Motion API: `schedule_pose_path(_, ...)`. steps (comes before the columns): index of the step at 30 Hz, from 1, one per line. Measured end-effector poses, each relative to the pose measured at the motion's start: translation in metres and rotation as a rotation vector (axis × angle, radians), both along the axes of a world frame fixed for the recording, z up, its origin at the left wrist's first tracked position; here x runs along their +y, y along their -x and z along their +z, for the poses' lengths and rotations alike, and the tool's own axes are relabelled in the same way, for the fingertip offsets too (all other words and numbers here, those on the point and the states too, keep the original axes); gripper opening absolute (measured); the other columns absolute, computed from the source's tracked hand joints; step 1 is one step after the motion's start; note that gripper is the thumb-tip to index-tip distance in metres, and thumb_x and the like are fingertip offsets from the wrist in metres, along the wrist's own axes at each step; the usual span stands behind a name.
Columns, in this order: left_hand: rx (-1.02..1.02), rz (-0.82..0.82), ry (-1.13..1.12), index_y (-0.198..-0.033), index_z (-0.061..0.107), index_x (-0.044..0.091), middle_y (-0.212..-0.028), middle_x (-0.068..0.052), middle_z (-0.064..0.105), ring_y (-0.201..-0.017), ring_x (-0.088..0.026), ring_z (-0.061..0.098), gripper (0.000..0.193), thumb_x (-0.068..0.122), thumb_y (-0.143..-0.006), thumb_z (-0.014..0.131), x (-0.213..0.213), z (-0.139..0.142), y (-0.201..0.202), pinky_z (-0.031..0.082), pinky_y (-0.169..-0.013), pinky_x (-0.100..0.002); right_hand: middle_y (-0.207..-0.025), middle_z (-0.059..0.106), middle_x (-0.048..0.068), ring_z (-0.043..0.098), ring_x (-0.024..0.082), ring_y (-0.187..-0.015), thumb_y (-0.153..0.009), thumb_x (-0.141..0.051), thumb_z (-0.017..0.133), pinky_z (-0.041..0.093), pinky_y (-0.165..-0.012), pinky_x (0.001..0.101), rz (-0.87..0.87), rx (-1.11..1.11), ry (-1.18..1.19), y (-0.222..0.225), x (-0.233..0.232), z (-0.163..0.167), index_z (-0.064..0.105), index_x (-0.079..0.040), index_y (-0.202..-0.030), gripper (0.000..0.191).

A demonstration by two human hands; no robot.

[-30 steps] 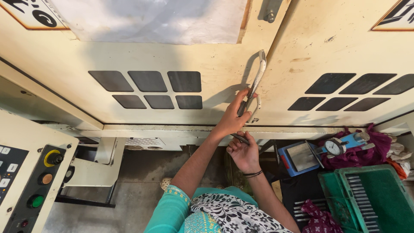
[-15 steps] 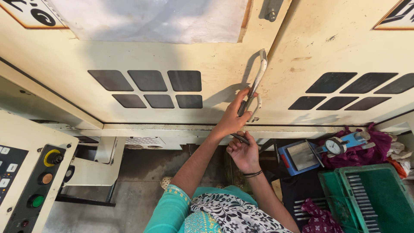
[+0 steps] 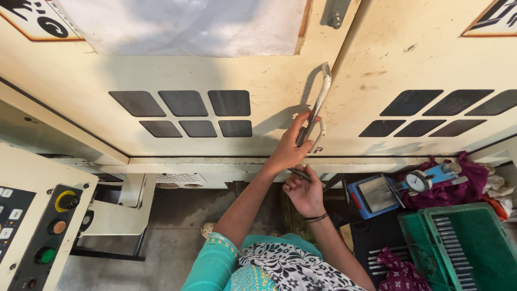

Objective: The person opens the door of a CNC machine, removes a small metal block from the chuck, and places it on a nearby surface. They then retrieve a cylindrical metal rod from a green bin, insert it into the chuck, and close the machine door. The process is repeated with another metal block.

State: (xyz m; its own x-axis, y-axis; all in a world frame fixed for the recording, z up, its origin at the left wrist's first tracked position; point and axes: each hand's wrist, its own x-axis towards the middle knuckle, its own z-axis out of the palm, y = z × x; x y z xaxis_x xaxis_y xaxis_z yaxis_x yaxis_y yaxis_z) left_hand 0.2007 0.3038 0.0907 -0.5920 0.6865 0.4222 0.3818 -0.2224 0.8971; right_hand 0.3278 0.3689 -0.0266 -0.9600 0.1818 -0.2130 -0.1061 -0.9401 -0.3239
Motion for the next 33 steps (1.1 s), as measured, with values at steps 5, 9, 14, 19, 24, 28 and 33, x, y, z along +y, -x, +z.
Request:
schedule_pose_path(5, -0.037, -0.024, -0.02, -0.153, 0.036, 0.008, -0.146, -0.007, 0.057, -0.143, -0.026, 0.051, 0.069, -0.002, -0.088, 0.055, 0.0, 0.004, -0.002, 0.039, -0.116, -0.037, -0.069, 0.046, 0.0, 0.046, 0.017, -0.071, -0.106, -0.038, 0.047, 0.042, -0.071, 0.0345, 0.005, -0.006, -0.001, -0.002, 0.0, 0.001, 0.064, -0.013, -0.1, 0.031)
schedule_pose_path(9, -0.087, -0.026, -0.004, -0.153, 0.036, 0.008, -0.144, -0.006, 0.058, -0.136, -0.023, 0.055, 0.068, -0.001, -0.088, 0.055, 0.0, 0.003, -0.002, 0.043, -0.111, -0.035, -0.069, 0.046, 0.001, 0.046, 0.017, -0.071, -0.106, -0.038, 0.047, 0.041, -0.07, 0.0337, 0.008, -0.002, 0.018, -0.003, 0.0, 0.001, 0.064, -0.012, -0.1, 0.031)
schedule_pose_path(14, 0.028, -0.004, -0.066, -0.154, 0.034, 0.004, -0.146, -0.009, 0.057, -0.146, -0.026, 0.047, 0.07, -0.002, -0.088, 0.058, 0.002, -0.003, -0.001, 0.034, -0.121, -0.038, -0.068, 0.045, 0.001, 0.045, 0.017, -0.07, -0.105, -0.038, 0.047, 0.04, -0.069, 0.0334, 0.01, -0.005, 0.044, -0.005, 0.001, 0.0, 0.064, -0.012, -0.099, 0.031)
schedule_pose_path(19, 0.041, 0.014, -0.067, -0.155, 0.033, 0.002, -0.148, -0.01, 0.057, -0.15, -0.028, 0.044, 0.071, -0.002, -0.088, 0.059, 0.005, -0.01, 0.0, 0.03, -0.125, -0.041, -0.068, 0.044, 0.001, 0.044, 0.017, -0.07, -0.106, -0.038, 0.047, 0.04, -0.068, 0.0334, 0.009, -0.014, 0.039, -0.009, 0.002, 0.0, 0.063, -0.012, -0.099, 0.031)
schedule_pose_path(24, 0.034, 0.01, -0.08, -0.156, 0.032, 0.002, -0.148, -0.01, 0.057, -0.151, -0.029, 0.043, 0.073, -0.003, -0.088, 0.058, 0.007, -0.012, -0.001, 0.029, -0.126, -0.041, -0.068, 0.044, 0.001, 0.044, 0.017, -0.069, -0.106, -0.038, 0.046, 0.04, -0.068, 0.0339, -0.001, -0.026, 0.032, -0.015, 0.003, 0.001, 0.061, -0.012, -0.098, 0.03)
schedule_pose_path(28, 0.011, 0.013, -0.085, -0.156, 0.032, 0.004, -0.148, -0.009, 0.057, -0.15, -0.028, 0.044, 0.074, -0.003, -0.087, 0.058, 0.007, -0.012, -0.002, 0.032, -0.124, -0.04, -0.069, 0.044, 0.001, 0.045, 0.017, -0.07, -0.107, -0.038, 0.046, 0.041, -0.069, 0.0342, -0.001, -0.014, 0.022, -0.017, 0.005, 0.0, 0.059, -0.013, -0.097, 0.029)
schedule_pose_path(33, -0.011, -0.003, -0.073, -0.156, 0.034, 0.007, -0.147, -0.009, 0.057, -0.15, -0.027, 0.045, 0.073, -0.004, -0.087, 0.057, 0.007, -0.01, -0.003, 0.034, -0.121, -0.038, -0.069, 0.045, 0.0, 0.046, 0.017, -0.07, -0.107, -0.038, 0.046, 0.042, -0.07, 0.0344, 0.005, 0.013, 0.028, -0.017, 0.005, 0.0, 0.059, -0.013, -0.098, 0.03)
